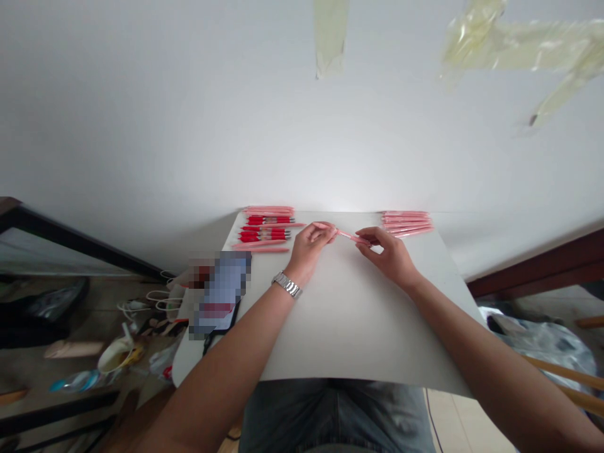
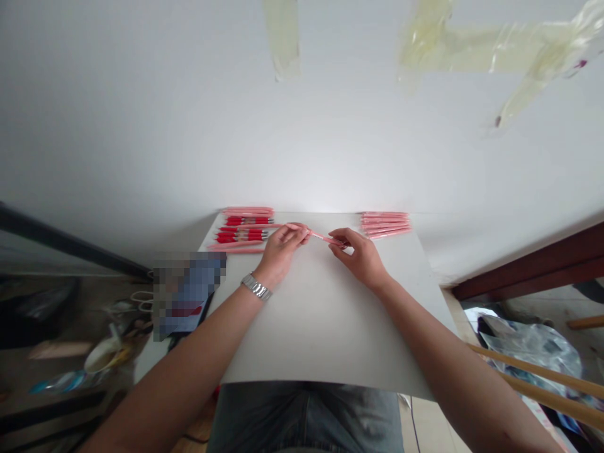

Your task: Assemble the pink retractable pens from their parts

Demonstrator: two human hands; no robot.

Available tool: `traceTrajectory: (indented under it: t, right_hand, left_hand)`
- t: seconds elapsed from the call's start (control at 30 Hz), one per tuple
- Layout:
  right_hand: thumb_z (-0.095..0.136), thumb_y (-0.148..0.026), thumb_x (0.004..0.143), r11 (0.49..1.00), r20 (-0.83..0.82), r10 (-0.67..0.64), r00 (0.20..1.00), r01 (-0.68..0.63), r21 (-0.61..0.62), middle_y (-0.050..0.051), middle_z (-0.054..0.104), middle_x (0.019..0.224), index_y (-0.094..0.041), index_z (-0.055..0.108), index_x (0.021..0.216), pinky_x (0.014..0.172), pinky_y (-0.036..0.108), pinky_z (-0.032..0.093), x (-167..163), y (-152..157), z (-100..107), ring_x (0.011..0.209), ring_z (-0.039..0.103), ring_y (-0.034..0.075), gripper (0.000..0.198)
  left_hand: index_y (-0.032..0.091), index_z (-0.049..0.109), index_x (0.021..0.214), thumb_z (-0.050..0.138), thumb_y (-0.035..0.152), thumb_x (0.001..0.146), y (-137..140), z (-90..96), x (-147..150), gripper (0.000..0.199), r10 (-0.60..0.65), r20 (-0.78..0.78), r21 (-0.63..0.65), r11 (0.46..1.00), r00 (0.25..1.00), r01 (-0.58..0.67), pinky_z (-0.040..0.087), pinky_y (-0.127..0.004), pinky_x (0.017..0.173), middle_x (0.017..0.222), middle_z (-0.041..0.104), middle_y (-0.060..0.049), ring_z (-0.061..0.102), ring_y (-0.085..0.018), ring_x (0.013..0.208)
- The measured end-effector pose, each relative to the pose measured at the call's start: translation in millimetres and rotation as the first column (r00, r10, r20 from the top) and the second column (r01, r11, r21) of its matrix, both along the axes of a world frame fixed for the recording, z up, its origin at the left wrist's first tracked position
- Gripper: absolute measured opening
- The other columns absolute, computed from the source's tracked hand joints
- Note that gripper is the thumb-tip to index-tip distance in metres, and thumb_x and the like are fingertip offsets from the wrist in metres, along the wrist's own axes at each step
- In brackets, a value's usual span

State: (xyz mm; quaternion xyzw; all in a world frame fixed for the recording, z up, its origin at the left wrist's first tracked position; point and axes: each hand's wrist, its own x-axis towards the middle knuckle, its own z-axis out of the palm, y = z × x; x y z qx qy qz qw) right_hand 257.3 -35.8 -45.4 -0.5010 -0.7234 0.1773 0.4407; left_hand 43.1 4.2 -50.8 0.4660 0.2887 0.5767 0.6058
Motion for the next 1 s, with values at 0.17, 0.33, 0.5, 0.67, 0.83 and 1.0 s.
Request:
traceTrajectory:
  t: [0.17,0.33,0.5,0.67,0.83,1.0]
  right_hand:
    - [0.065,-0.043,0.095,1.000,-0.016,-0.001,1.000,0.001,-0.024,0.005,0.076,0.098,-0.025,0.067,0.114,0.081,0.036,0.058,-0.8,-0.4,0.4,0.088,0.072,0.021,0.027]
    - [0.056,-0.050,0.100,0.993,-0.044,0.045,0.998,-0.050,-0.105,0.005,0.076,0.093,-0.026,0.061,0.121,0.080,0.035,0.056,-2.2,-2.9,5.0,0.086,0.072,0.021,0.032]
    - [0.050,-0.051,0.103,0.988,-0.063,0.085,0.994,-0.092,-0.121,0.004,0.072,0.085,-0.024,0.058,0.113,0.077,0.033,0.055,-1.6,-3.4,6.3,0.080,0.070,0.019,0.030]
    - [0.048,-0.048,0.104,0.984,-0.068,0.094,0.993,-0.103,-0.143,0.002,0.069,0.082,-0.024,0.058,0.112,0.074,0.032,0.053,-0.2,-2.9,5.7,0.076,0.067,0.017,0.027]
    - [0.053,-0.048,0.101,0.986,-0.078,0.094,0.993,-0.103,-0.131,0.003,0.068,0.086,-0.023,0.060,0.114,0.073,0.032,0.055,-1.0,-2.4,4.3,0.078,0.067,0.018,0.028]
    - [0.067,-0.046,0.092,0.994,-0.045,0.015,0.999,-0.020,-0.109,0.004,0.069,0.092,-0.025,0.061,0.112,0.072,0.033,0.057,0.2,0.6,-2.3,0.082,0.067,0.019,0.029]
  left_hand:
    - [0.017,0.068,0.086,0.084,0.037,0.080,-0.4,1.5,-1.0,0.026,-0.018,-0.003,-0.023,1.000,1.000,0.018,0.052,-0.033,0.090,0.104,0.072,-0.006,0.067,-0.016,0.092]
    - [0.018,0.070,0.086,0.085,0.038,0.079,-2.1,3.6,-0.3,0.026,-0.018,-0.032,-0.007,1.000,0.999,0.018,0.051,-0.032,0.085,0.102,0.072,-0.006,0.064,-0.014,0.086]
    - [0.018,0.071,0.088,0.084,0.039,0.080,-3.3,4.8,0.4,0.026,-0.023,-0.040,-0.010,1.000,0.999,0.023,0.051,-0.032,0.084,0.099,0.072,-0.005,0.063,-0.013,0.084]
    - [0.019,0.071,0.089,0.084,0.040,0.080,-3.2,4.9,0.1,0.026,-0.027,-0.061,0.000,1.000,0.998,0.027,0.050,-0.032,0.084,0.096,0.072,-0.005,0.062,-0.013,0.082]
    - [0.019,0.070,0.090,0.083,0.040,0.081,-2.3,3.7,-0.8,0.026,-0.009,-0.056,-0.009,1.000,0.998,0.009,0.050,-0.032,0.086,0.095,0.071,-0.004,0.062,-0.013,0.083]
    - [0.020,0.069,0.090,0.084,0.039,0.080,-1.3,3.5,-0.9,0.027,0.021,-0.019,-0.049,0.999,1.000,-0.021,0.050,-0.031,0.087,0.096,0.069,-0.003,0.061,-0.012,0.083]
